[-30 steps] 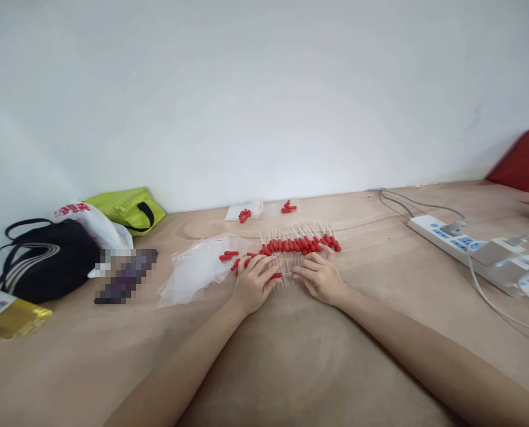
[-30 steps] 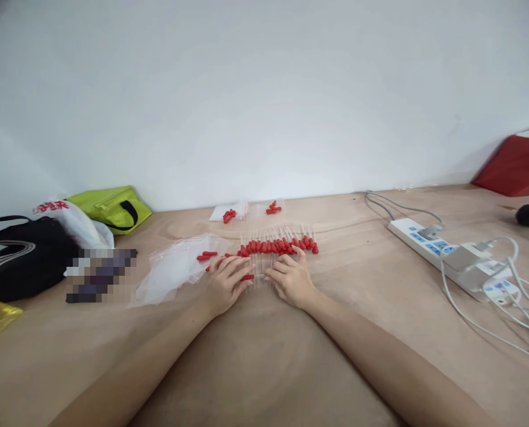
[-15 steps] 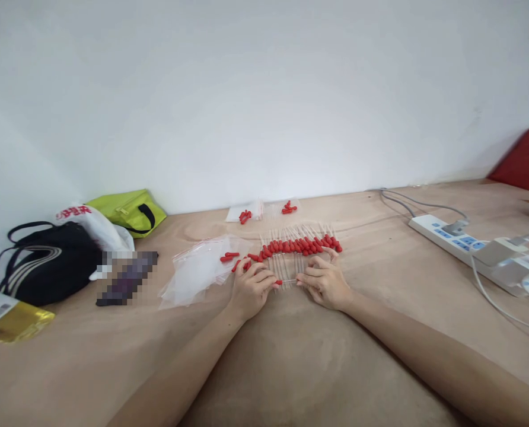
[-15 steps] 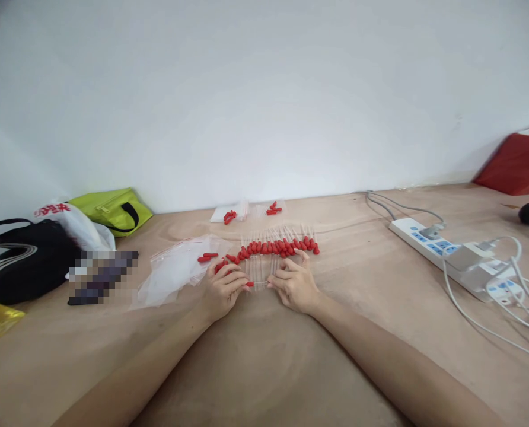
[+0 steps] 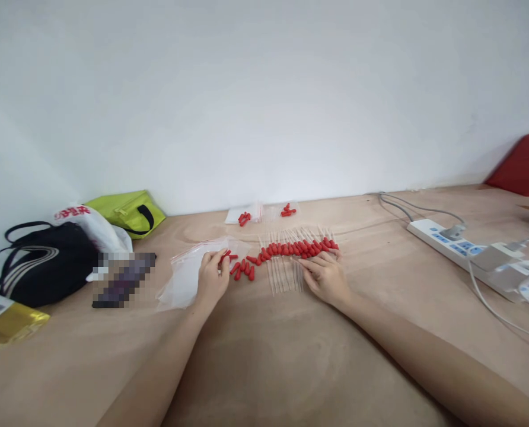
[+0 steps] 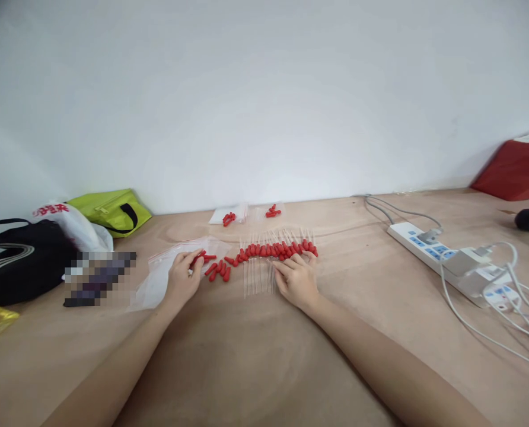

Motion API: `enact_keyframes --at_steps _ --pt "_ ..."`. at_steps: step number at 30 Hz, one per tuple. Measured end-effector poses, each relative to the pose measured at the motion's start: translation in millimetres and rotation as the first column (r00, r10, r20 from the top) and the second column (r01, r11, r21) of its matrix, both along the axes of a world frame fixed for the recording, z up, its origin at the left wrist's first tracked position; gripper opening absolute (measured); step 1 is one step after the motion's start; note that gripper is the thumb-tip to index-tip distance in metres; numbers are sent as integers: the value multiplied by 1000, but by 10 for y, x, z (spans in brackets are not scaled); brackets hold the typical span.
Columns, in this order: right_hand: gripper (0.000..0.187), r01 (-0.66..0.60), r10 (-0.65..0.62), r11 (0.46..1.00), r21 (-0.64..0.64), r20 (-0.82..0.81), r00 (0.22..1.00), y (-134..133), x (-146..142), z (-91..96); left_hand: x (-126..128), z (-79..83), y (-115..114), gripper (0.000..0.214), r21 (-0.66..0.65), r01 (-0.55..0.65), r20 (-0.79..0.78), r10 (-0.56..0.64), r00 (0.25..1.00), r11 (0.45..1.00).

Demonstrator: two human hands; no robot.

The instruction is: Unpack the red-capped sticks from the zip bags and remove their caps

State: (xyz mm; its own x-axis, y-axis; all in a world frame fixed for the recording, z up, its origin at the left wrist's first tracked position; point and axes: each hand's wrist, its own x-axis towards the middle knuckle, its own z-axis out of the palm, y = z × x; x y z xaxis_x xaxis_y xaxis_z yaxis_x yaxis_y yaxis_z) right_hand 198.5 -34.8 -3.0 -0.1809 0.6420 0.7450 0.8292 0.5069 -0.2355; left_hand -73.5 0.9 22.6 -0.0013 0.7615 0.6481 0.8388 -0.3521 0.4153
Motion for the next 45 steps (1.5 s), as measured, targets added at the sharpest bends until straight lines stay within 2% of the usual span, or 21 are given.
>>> enact_keyframes --at_steps 4,8,11,14,16,19,23,28,30,33,35,38,41,45 --pt "17 42 -41 999 -25 66 997 75 -97 3 -130 -9 93 27 -206 -45 41 55 998 978" --pt "18 37 -27 997 -75 131 991 95 -161 20 -170 -42 104 25 -340 7 103 30 994 941" --pt "18 17 6 992 -129 172 985 70 -201 47 -171 -12 101 25 -248 -51 43 63 997 968" --pt "26 -12 48 986 -168 218 975 42 -230 75 -81 58 110 21 -105 -47 -129 33 991 993" --pt "35 -37 76 984 -174 221 972 31 -241 89 52 98 127 22 -118 -3 -231 -25 973 993" --pt "47 -70 100 985 -156 196 975 22 -237 94 309 124 177 27 -204 -5 -306 -59 950 979" --pt "42 -45 61 991 -129 125 990 -4 -146 72 569 108 269 33 -248 -17 -311 -63 948 969" --pt "31 -19 19 993 -120 3 1000 -68 58 28 649 61 328 26 -273 -8 -299 -77 951 962" --pt "30 -12 10 992 -122 -14 1000 -84 112 10 625 46 305 22 -219 -49 -265 -11 964 974" --pt "27 -3 -1 995 -104 -36 999 -78 140 -19 545 25 195 18 -72 -109 -193 93 977 991" --pt "29 4 -7 997 -71 -49 999 -61 136 -35 478 5 71 17 24 -66 -160 69 985 998" --pt "41 -7 7 1000 -3 -26 1000 -43 118 -36 410 -42 -153 16 106 91 -123 -77 989 990" --pt "48 -65 63 998 28 62 996 -52 94 -4 426 -90 -339 15 98 256 -122 -244 962 962" --pt "36 -161 158 987 3 176 972 -73 50 28 529 -119 -424 14 54 348 -133 -338 932 936"
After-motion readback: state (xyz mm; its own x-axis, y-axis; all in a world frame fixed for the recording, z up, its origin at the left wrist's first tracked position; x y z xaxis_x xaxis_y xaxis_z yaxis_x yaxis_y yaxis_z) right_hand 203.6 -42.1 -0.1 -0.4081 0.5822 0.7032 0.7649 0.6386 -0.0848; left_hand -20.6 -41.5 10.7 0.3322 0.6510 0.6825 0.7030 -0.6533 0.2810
